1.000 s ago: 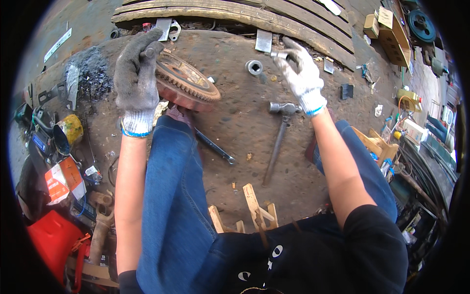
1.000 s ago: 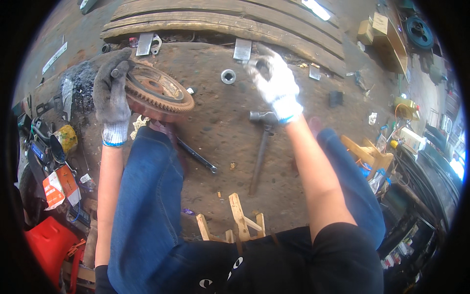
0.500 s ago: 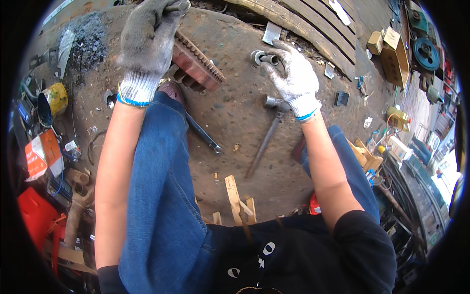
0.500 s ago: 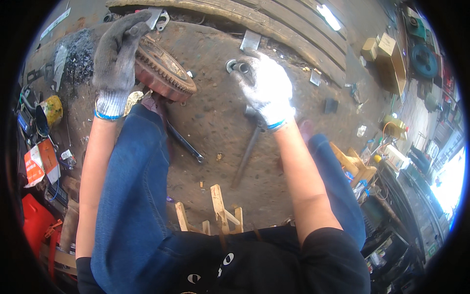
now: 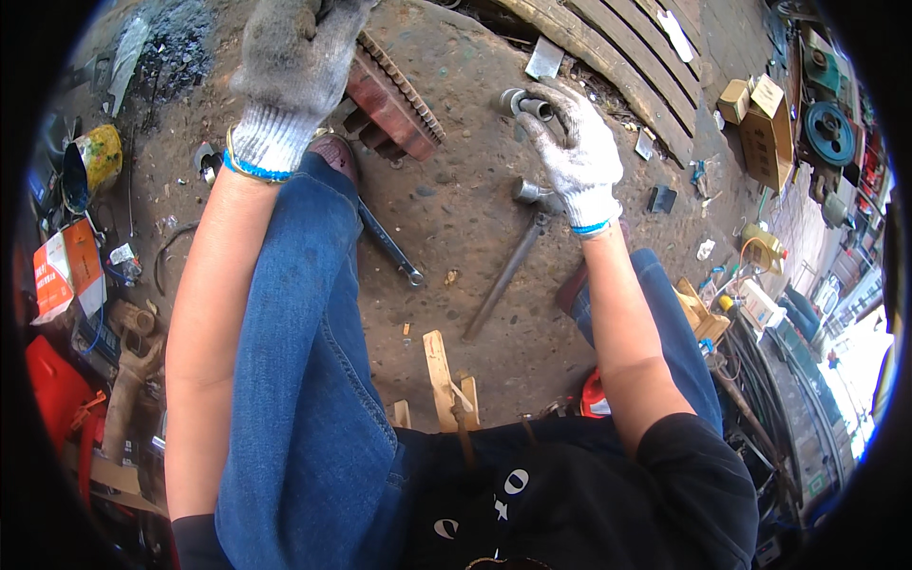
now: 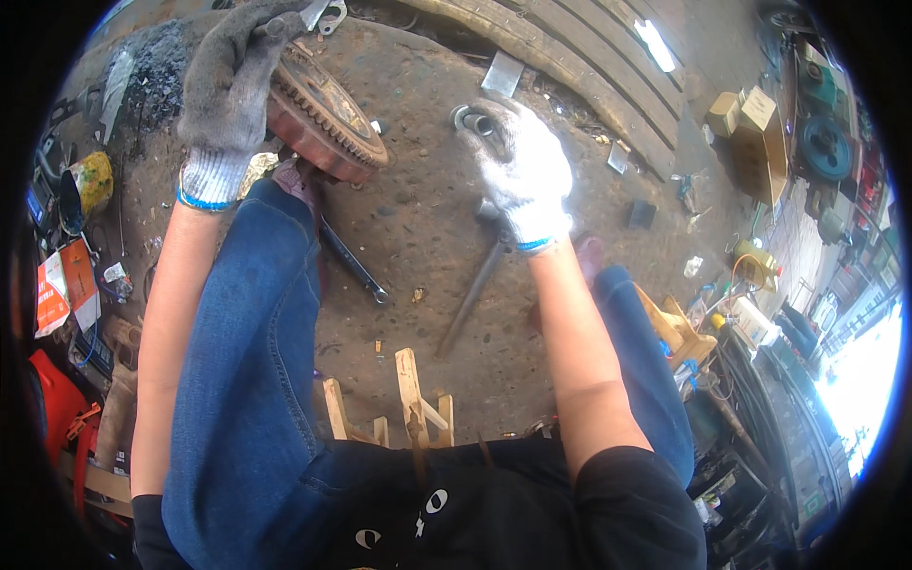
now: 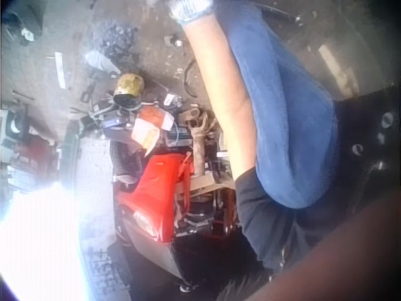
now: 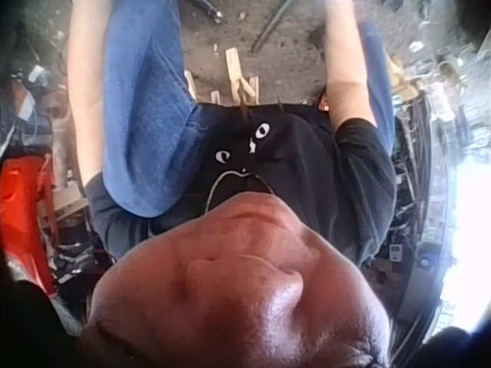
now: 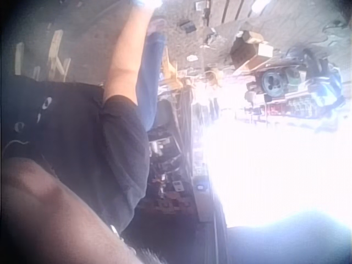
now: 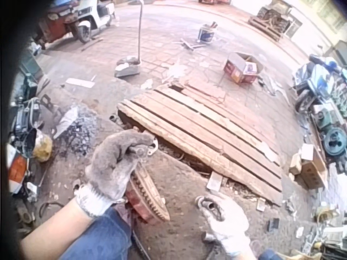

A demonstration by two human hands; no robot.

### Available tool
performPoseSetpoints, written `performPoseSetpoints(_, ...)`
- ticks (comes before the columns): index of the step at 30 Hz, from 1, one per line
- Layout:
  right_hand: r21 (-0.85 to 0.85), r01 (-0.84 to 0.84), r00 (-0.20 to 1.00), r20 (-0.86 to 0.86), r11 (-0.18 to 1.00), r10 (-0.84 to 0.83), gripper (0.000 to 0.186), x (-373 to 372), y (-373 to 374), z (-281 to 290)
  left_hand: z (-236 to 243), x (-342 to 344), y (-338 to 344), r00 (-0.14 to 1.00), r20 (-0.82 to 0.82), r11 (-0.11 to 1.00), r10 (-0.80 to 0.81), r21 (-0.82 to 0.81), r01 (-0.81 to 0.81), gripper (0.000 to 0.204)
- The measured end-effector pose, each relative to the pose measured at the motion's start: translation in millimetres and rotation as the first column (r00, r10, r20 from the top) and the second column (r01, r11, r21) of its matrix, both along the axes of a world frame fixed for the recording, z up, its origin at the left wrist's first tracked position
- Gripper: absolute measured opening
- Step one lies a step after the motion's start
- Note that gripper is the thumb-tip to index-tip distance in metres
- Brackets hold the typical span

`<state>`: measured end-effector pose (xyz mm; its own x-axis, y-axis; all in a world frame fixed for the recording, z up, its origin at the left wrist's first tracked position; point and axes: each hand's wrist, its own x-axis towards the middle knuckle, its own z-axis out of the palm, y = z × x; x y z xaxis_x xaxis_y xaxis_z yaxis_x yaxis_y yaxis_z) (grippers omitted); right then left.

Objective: The person sits on the floor and works on mechanical components, including a gear and a cylindrical metal piece. They use a hammer to tap the metal piece and inspect the gear, then place the gear on a wooden pallet.

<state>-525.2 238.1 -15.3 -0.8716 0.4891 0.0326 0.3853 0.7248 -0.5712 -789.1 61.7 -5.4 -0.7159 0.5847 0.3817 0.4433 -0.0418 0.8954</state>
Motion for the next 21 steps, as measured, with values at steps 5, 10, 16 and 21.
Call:
performPoseSetpoints(5, 0.032, -0.014, 1.0, 0.022, 0.999, 0.013, 0.035, -0.7, 0.8, -3.8, 4.2, 0.0, 3.0, 1.0, -0.027, 0.999, 0.014, -0.048, -0.015, 0.024)
performPoseSetpoints(10, -0.012, 0.003, 1.0, 0.027, 1.0, -0.003, 0.034, 0.2, 1.7, -5.9, 8.6, 2.3, 7.6, 0.999, -0.015, 0.998, 0.047, -0.04, -0.048, 0.02)
performPoseSetpoints(16, -0.144, 0.07, 0.995, 0.085, 0.987, -0.058, 0.037, 2.9, 2.6, -10.2, 9.2, 2.8, 7.4, 0.996, -0.059, 0.993, 0.068, -0.092, -0.073, 0.022)
performPoseSetpoints(21, -0.366, 0.153, 0.987, 0.004, 0.918, -0.163, 0.048, 2.7, -0.7, -15.1, 5.3, 2.6, 6.9, 0.998, 0.032, 0.999, 0.044, -0.033, -0.043, 0.024)
